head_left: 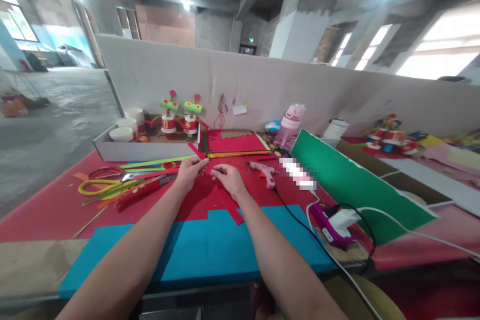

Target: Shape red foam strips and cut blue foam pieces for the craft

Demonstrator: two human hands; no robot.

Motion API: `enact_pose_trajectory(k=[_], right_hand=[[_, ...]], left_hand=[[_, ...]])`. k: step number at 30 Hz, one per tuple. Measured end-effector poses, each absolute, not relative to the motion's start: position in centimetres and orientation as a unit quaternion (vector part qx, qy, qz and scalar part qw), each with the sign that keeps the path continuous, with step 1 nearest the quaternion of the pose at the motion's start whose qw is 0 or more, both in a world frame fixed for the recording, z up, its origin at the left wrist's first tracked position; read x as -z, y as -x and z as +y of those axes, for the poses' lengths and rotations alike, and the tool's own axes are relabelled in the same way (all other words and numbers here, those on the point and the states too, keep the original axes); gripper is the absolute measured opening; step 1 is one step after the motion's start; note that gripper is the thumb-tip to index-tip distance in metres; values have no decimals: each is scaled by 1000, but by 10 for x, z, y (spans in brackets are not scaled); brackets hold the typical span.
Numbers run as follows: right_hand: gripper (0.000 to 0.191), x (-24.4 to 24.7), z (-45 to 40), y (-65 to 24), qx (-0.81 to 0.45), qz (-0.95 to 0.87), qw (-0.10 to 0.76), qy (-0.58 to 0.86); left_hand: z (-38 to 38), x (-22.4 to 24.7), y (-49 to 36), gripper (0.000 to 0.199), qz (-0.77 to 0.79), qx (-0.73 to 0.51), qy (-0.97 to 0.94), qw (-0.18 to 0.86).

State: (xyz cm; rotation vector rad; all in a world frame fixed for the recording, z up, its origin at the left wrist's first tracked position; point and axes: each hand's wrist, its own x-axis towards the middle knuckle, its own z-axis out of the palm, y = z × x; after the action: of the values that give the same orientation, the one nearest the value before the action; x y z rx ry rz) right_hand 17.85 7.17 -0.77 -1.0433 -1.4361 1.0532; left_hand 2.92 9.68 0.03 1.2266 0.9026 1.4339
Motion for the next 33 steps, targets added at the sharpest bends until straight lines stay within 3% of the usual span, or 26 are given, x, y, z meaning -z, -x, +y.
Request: enact_pose_trajectory(k=[12,16,21,24,33], right_hand=[[25,15,79,-180,-381,-637,494,453],[13,10,74,-177,-306,-654,511,466],[12,5,66,-172,-207,-666,546,464],[9,6,67,-173,-217,-674,529,468],[25,11,76,-176,-298,-615,548,482]], left_hand=[[98,1,-31,33,385,-601,-495,496],[98,2,-33,36,405,-604,-488,482],[99,4,-34,37,420,-610,-474,476],[99,5,-34,38,414,-609,-476,480],[96,0,-35,36,391,-616,-484,483]])
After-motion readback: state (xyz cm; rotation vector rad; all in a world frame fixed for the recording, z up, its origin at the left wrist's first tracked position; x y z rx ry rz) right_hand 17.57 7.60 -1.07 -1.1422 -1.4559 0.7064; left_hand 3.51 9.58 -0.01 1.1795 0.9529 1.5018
